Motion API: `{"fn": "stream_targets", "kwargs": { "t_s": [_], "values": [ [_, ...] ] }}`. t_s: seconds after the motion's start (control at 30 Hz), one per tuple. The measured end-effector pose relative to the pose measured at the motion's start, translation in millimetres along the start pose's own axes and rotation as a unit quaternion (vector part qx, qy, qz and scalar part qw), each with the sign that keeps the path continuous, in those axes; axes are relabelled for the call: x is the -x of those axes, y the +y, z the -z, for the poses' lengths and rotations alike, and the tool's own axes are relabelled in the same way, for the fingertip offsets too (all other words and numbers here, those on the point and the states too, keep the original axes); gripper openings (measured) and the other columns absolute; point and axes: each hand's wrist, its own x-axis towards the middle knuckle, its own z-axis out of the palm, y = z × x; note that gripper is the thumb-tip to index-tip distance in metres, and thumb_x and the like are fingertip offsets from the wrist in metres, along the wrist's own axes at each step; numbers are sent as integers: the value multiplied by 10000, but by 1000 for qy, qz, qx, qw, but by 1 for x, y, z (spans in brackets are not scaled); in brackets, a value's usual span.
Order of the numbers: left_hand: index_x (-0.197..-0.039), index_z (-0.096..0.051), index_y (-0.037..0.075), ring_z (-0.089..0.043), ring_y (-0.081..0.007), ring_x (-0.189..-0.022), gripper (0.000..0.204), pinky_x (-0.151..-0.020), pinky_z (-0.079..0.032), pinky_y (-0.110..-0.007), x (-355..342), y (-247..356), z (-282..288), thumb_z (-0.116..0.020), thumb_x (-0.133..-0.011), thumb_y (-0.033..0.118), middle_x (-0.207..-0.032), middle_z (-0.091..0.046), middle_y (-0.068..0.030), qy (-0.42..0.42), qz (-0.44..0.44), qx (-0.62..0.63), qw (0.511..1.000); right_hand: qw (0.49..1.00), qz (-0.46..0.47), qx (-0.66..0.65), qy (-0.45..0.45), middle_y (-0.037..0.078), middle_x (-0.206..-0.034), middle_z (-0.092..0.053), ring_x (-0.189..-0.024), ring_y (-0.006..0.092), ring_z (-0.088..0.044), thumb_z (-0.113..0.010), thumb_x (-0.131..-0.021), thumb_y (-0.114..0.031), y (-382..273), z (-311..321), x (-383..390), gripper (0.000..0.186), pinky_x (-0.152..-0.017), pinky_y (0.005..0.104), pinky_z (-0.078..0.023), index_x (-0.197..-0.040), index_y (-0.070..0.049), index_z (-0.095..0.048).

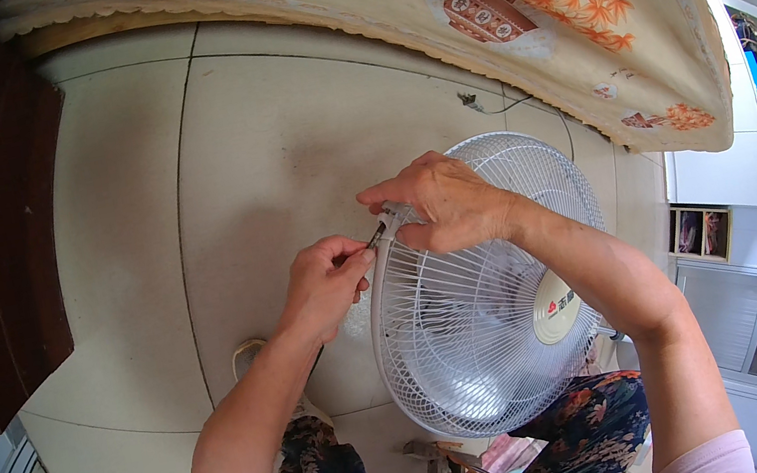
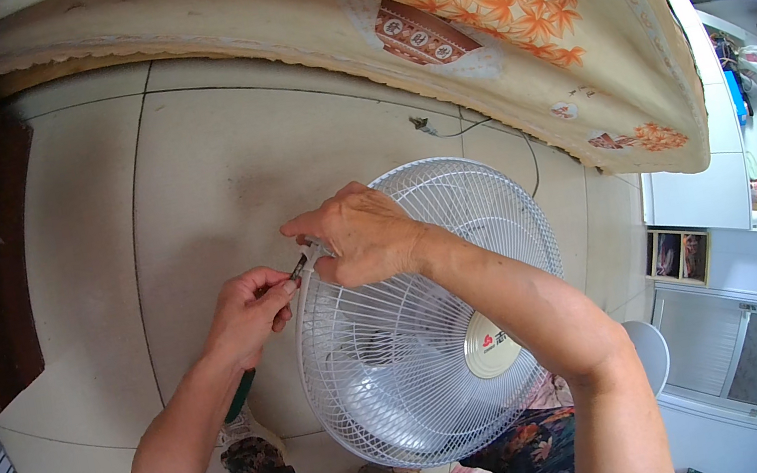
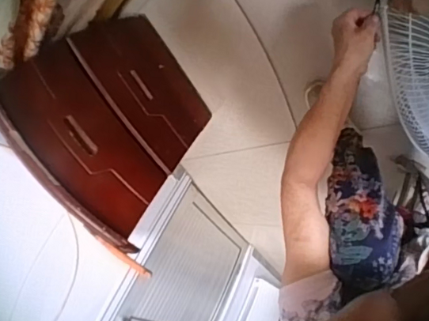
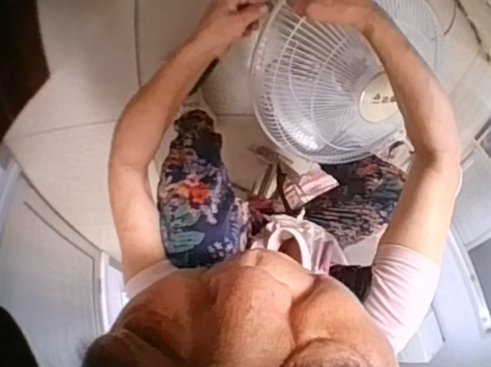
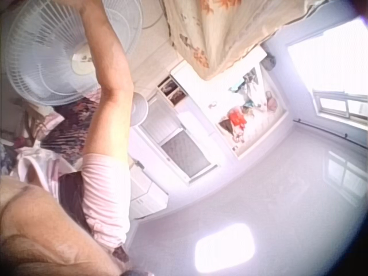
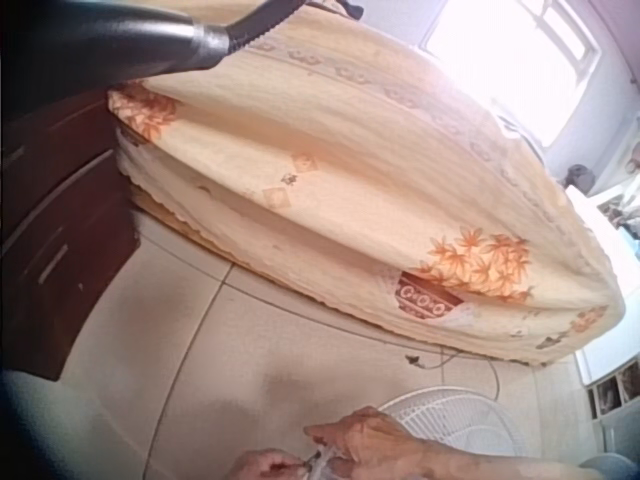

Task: The person uses a screwdriver to tighten screws on the front grill of a standing fan. They then stand up, move the fan, and plug it into a power strip.

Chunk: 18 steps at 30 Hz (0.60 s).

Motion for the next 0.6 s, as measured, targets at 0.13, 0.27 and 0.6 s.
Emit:
{"fn": "stream_targets", "kwargs": {
  "t_s": [0.13, 0.27, 0.6],
  "values": [
    [-829, -574, 11, -483, -76, -546, 70, -470, -396, -221, 3, 3, -2, -595, -822, 78, -684, -538, -14, 14, -1, 4, 1000, 1000, 1, 2, 4, 144, -934, -629, -852, 286, -580, -567, -627, -134, -2, 1, 0, 512, -918, 373, -369, -1131, -44, -554],
    [-815, -565, 6, -491, -80, -547, 67, -459, -401, -226, 1, 1, -4, -606, -804, 58, -683, -542, -23, 29, -19, -14, 999, 999, 25, 5, 34, 94, -908, -634, -752, 257, -569, -579, -606, -126, 7, -7, -1, 498, -837, 364, -419, -1099, -55, -571],
    [-838, -568, 11, -485, -66, -570, 73, -468, -386, -206, -8, -6, 0, -604, -790, 52, -690, -527, -2, 41, -107, -133, 984, 999, 16, 12, 31, 61, -965, -635, -746, 232, -569, -583, -616, -134, 7, -8, -2, 512, -861, 357, -402, -1123, -69, -561]
  ]
}}
